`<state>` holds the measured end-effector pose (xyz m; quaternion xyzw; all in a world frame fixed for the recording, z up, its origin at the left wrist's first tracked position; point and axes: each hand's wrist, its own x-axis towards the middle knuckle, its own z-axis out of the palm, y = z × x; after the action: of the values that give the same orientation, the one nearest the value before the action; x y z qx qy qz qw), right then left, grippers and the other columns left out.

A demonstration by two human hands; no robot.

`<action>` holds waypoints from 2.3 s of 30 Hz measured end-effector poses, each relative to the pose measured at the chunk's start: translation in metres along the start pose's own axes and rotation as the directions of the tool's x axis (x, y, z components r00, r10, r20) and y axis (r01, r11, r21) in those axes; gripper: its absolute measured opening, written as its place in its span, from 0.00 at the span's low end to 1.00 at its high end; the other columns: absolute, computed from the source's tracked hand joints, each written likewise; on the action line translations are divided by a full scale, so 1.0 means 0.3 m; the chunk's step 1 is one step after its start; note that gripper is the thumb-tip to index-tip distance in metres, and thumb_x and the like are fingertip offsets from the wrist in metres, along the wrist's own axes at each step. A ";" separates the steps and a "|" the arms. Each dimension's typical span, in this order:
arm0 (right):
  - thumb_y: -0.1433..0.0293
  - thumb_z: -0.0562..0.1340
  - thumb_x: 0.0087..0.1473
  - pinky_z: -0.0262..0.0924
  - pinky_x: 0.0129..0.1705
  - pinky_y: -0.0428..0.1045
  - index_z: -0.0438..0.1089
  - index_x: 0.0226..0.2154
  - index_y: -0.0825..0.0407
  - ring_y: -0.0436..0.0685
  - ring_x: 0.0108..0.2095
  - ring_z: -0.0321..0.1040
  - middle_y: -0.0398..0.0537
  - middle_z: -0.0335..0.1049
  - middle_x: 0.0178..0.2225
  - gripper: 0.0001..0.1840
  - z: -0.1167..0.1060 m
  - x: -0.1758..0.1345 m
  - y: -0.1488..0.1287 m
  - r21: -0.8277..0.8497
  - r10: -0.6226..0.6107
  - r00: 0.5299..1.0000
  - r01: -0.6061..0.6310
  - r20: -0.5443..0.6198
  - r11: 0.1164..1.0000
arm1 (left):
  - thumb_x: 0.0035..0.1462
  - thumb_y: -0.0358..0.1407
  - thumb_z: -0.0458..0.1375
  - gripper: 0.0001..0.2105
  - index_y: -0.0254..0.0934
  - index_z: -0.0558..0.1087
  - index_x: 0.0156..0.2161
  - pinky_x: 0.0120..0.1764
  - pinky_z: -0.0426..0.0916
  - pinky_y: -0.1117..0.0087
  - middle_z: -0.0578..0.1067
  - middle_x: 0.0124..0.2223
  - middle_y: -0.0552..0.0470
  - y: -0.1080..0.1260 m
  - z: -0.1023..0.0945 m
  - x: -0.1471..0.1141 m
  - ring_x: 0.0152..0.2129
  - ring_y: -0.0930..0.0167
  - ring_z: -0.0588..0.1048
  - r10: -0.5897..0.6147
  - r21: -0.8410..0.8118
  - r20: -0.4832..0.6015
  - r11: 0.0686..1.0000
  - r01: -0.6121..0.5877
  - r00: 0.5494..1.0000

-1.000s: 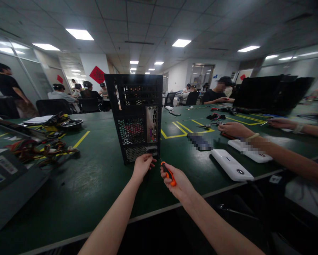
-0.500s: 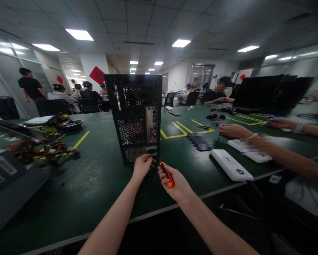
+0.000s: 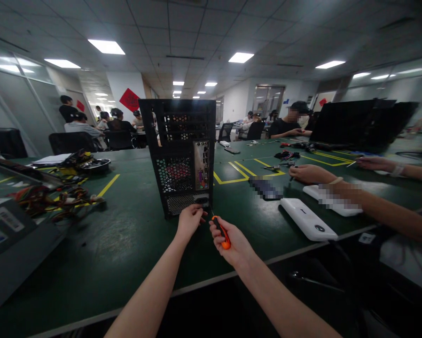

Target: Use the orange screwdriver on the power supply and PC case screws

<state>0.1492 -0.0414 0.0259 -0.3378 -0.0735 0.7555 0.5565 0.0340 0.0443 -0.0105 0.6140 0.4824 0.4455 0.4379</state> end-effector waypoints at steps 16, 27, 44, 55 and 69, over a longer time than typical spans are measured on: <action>0.75 0.50 0.53 0.47 0.11 0.34 0.62 0.28 0.60 0.39 0.14 0.54 0.41 0.58 0.19 0.08 -0.016 0.009 0.001 -0.083 -0.039 0.999 0.037 -0.033 0.996 | 0.49 0.32 0.49 0.12 0.32 0.68 0.39 0.21 0.62 0.78 0.75 0.30 0.48 -0.015 -0.006 0.006 0.18 0.77 0.71 0.043 0.153 -0.020 0.987 -0.039 0.999; 0.79 0.62 0.35 0.59 0.26 0.40 0.59 0.34 0.53 0.45 0.26 0.63 0.41 0.62 0.32 0.19 -0.031 -0.004 0.003 -0.564 -0.556 0.829 0.487 0.058 0.667 | 0.49 0.32 0.49 0.11 0.33 0.68 0.38 0.26 0.64 0.75 0.75 0.31 0.50 -0.033 -0.012 0.013 0.18 0.77 0.71 0.094 0.222 -0.013 0.971 -0.089 0.995; 0.68 0.51 0.54 0.61 0.29 0.46 0.61 0.35 0.52 0.52 0.30 0.66 0.47 0.64 0.31 0.08 -0.049 -0.058 -0.029 -0.778 -0.639 0.451 0.280 0.624 -0.563 | 0.51 0.32 0.50 0.12 0.37 0.68 0.41 0.33 0.63 0.73 0.75 0.33 0.52 -0.009 0.005 -0.011 0.26 0.74 0.72 0.197 0.504 0.003 0.846 -0.172 0.980; 0.73 0.47 0.55 0.59 0.28 0.45 0.61 0.36 0.56 0.52 0.29 0.64 0.49 0.63 0.30 0.09 -0.039 -0.043 0.008 -0.637 -0.524 0.469 0.113 0.711 -0.763 | 0.56 0.33 0.43 0.15 0.41 0.69 0.43 0.36 0.62 0.73 0.67 0.43 0.49 0.051 0.039 -0.069 0.35 0.73 0.69 0.228 0.782 0.259 0.521 -0.342 0.939; 0.73 0.48 0.54 0.53 0.25 0.46 0.58 0.32 0.54 0.54 0.27 0.66 0.48 0.66 0.28 0.05 -0.003 -0.061 -0.024 -0.724 -0.548 0.627 0.036 0.553 -0.689 | 0.56 0.34 0.44 0.13 0.40 0.69 0.41 0.35 0.62 0.72 0.67 0.43 0.49 0.051 0.036 -0.075 0.36 0.71 0.68 0.231 0.767 0.273 0.534 -0.356 0.934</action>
<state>0.1583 -0.0551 0.0366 -0.6695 -0.7006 -0.0634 0.2386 0.0445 0.0187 -0.0007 0.8461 0.4892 0.2018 0.0632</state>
